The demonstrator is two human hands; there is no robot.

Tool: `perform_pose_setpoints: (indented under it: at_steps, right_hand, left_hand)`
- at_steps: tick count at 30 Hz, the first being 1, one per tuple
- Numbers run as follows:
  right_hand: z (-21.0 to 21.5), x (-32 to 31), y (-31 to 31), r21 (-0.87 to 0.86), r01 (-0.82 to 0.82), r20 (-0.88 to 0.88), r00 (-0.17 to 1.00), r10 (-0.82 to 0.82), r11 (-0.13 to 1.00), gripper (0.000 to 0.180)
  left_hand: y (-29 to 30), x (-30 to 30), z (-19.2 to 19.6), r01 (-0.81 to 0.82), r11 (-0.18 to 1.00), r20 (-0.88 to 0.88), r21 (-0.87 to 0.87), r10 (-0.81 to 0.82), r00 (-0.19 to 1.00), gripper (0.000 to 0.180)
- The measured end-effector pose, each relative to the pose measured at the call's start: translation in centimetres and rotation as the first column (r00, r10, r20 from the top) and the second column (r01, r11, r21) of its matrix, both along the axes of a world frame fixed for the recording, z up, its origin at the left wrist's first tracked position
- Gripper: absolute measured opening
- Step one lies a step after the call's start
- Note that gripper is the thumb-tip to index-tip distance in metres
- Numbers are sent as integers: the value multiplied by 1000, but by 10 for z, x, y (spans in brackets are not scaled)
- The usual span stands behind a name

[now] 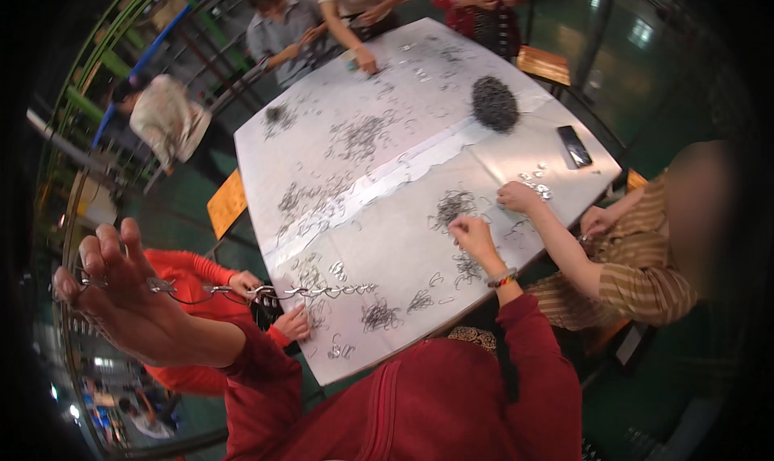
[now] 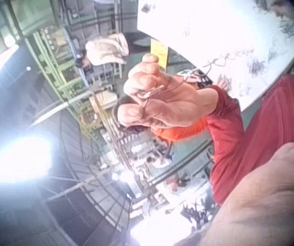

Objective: The person assembles small metal hooks into a chain by hand at a shared table. They pick hooks from piles, link them together, and occasionally hold up the growing chain to inspect it.

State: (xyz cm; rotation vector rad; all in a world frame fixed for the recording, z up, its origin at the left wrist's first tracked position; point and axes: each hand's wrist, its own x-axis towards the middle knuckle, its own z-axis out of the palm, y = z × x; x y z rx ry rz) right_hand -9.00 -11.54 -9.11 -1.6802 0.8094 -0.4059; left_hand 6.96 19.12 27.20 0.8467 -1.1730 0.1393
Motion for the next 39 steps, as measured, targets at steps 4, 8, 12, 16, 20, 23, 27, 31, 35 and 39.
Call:
perform_pose_setpoints:
  at_steps: [4, 8, 12, 16, 20, 23, 27, 31, 35, 39]
  right_hand:
    - [-22, -39, 25, -107, 63, -40, 997, -68, 992, 13]
    - [-10, -45, 46, 17, 128, 8, 992, -128, 992, 13]
    - [-1, -42, 47, 146, 104, 93, 989, -118, 984, 14]
    - [-12, -39, 37, 151, 80, 150, 983, -103, 985, 15]
    - [-8, -35, 44, 172, 69, 78, 993, -83, 983, 18]
    - [-7, -41, 45, 184, 56, 89, 993, -73, 981, 21]
    - [-16, -52, 40, 162, 97, 101, 988, -114, 982, 25]
    - [-5, -49, 34, 160, 114, 99, 986, -131, 980, 27]
    - [-9, -52, 29, 156, 158, 127, 976, -178, 975, 27]
    - [-17, -49, 24, 240, 159, 202, 957, -209, 958, 24]
  left_hand:
    - [-19, -2, -1, 31, 998, -13, -57, -31, 999, 12]
    - [-27, -2, 1, 28, 998, -39, -65, -31, 999, 12]
    - [-31, 2, 4, 162, 986, -38, -45, -164, 986, 13]
    - [-32, 8, 4, 230, 973, -1, -4, -230, 973, 17]
    - [-36, 6, 0, -145, 980, -166, -138, 121, 979, 10]
    - [-58, -8, 2, -512, 852, -280, -113, 467, 839, 14]
    - [-70, -9, 0, -455, 872, -385, -180, 363, 848, 30]
    - [-43, 33, -3, 305, 952, -33, -33, -306, 951, 24]
    - [-63, 21, -6, -17, 997, -138, -77, 6, 990, 15]
    - [-77, 20, -2, -93, 988, -204, -121, 67, 977, 17]
